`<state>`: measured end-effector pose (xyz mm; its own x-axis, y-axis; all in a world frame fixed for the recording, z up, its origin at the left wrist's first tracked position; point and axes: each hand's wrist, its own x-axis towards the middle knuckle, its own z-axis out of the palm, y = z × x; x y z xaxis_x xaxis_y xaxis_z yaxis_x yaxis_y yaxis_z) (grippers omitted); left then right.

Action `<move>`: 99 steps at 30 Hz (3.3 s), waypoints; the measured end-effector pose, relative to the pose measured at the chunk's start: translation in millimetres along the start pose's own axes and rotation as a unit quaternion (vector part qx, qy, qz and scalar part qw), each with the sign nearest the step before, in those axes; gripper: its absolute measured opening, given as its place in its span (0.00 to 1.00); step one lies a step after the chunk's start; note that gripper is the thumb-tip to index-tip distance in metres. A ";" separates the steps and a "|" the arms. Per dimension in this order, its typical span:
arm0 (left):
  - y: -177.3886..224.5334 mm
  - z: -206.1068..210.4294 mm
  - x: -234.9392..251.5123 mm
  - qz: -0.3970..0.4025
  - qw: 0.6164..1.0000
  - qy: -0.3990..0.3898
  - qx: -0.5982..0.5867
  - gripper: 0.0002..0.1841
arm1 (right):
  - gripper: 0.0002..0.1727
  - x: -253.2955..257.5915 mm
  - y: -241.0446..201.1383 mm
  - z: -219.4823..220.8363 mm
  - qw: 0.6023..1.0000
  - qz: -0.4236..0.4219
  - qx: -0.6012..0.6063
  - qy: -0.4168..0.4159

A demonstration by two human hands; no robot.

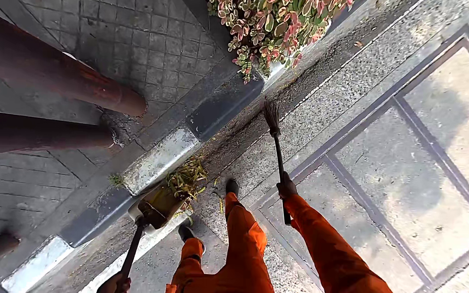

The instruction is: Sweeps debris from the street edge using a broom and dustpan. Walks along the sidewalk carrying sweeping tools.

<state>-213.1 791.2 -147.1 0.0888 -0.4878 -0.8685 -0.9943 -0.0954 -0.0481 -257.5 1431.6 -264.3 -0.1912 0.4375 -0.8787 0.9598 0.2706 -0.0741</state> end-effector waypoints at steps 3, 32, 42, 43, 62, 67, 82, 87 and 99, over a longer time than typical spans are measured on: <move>7.9 8.8 -15.5 0.004 1.000 0.018 0.001 0.14 | 0.41 41.8 -66.2 10.4 0.997 -0.009 -0.069 -0.036; -28.2 -203.9 95.9 -0.023 0.973 -0.181 -0.143 0.11 | 0.36 -282.3 -10.3 461.2 0.920 -0.128 -0.313 -0.196; -79.8 -263.1 115.8 -0.004 0.983 -0.152 -0.106 0.14 | 0.42 -407.9 174.4 454.1 0.982 0.087 0.117 -0.121; -74.3 -258.1 114.4 0.001 0.985 -0.140 -0.098 0.13 | 0.41 -392.8 174.8 463.2 0.983 0.087 0.128 -0.099; -57.4 -199.6 110.8 -0.001 0.989 -0.121 -0.085 0.12 | 0.40 -276.1 136.9 438.7 0.991 0.084 0.095 -0.044; -56.3 -197.0 106.3 -0.005 0.988 -0.110 -0.109 0.10 | 0.41 -291.9 109.2 448.3 0.971 -0.004 -0.111 -0.212; -55.0 -241.5 130.2 -0.046 0.961 -0.165 -0.216 0.11 | 0.49 -291.2 -4.6 520.6 0.945 -0.078 -0.261 -0.184; -64.9 -273.7 151.9 -0.044 0.956 -0.181 -0.226 0.11 | 0.39 -333.6 61.4 560.6 0.918 -0.191 -0.254 -0.235; -99.8 -404.8 216.1 -0.005 0.981 -0.155 -0.117 0.11 | 0.36 -452.9 158.4 704.8 0.984 0.060 0.110 -0.123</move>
<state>-70.6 344.1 -130.2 0.0404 -0.2018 -0.9786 -0.9493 -0.3134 0.0254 125.9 671.9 -210.5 -0.0437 0.2270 -0.9729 0.9989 0.0246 -0.0392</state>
